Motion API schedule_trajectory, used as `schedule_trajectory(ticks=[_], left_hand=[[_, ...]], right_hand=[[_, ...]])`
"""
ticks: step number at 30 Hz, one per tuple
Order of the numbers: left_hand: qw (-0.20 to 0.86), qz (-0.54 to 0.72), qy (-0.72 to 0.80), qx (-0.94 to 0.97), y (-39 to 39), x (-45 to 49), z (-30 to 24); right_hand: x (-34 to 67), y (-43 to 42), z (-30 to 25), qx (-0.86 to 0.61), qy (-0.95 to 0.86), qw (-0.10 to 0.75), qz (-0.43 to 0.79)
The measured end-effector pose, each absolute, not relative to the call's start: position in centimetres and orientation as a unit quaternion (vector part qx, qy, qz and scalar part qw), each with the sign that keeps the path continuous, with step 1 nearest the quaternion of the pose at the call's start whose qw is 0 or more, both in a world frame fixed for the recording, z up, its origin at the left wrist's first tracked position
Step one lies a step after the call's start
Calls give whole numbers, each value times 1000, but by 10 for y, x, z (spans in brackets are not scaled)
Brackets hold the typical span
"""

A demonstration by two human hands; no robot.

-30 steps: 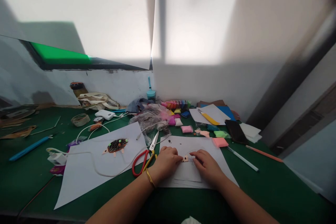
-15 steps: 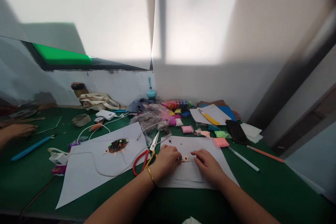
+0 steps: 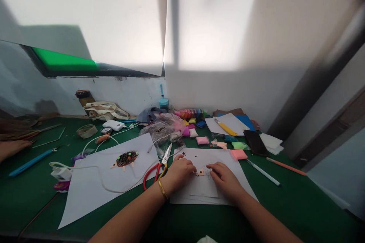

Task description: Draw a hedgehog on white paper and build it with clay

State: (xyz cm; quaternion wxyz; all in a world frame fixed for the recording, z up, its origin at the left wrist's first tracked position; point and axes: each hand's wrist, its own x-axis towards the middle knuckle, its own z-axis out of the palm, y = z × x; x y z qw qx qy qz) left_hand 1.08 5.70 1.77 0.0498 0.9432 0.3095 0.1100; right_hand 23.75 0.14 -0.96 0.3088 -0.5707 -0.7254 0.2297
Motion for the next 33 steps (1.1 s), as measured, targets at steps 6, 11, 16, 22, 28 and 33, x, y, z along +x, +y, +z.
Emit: schedule_trajectory(ticks=[6,11,16,22,28,33], left_hand=[[-8,110,282,953,41,3,14],[-60,100,277,954,37,6,10],[-58,111,284,951,35,3,8],[-51,110,276,954,30,2,12],[-56,125,281,950,31,2,7],[-61,140,285,946,34,3,2]], right_hand=[[238,3,-15,-571,-725,319,218],[239,2,-15,-567,-726,323,218],[238,2,-15,-567,-726,321,221],[237,2,-14,-568,-724,324,220],[238,2,-16,-570,-725,319,219],[239,4,-20,-569,-727,315,219]])
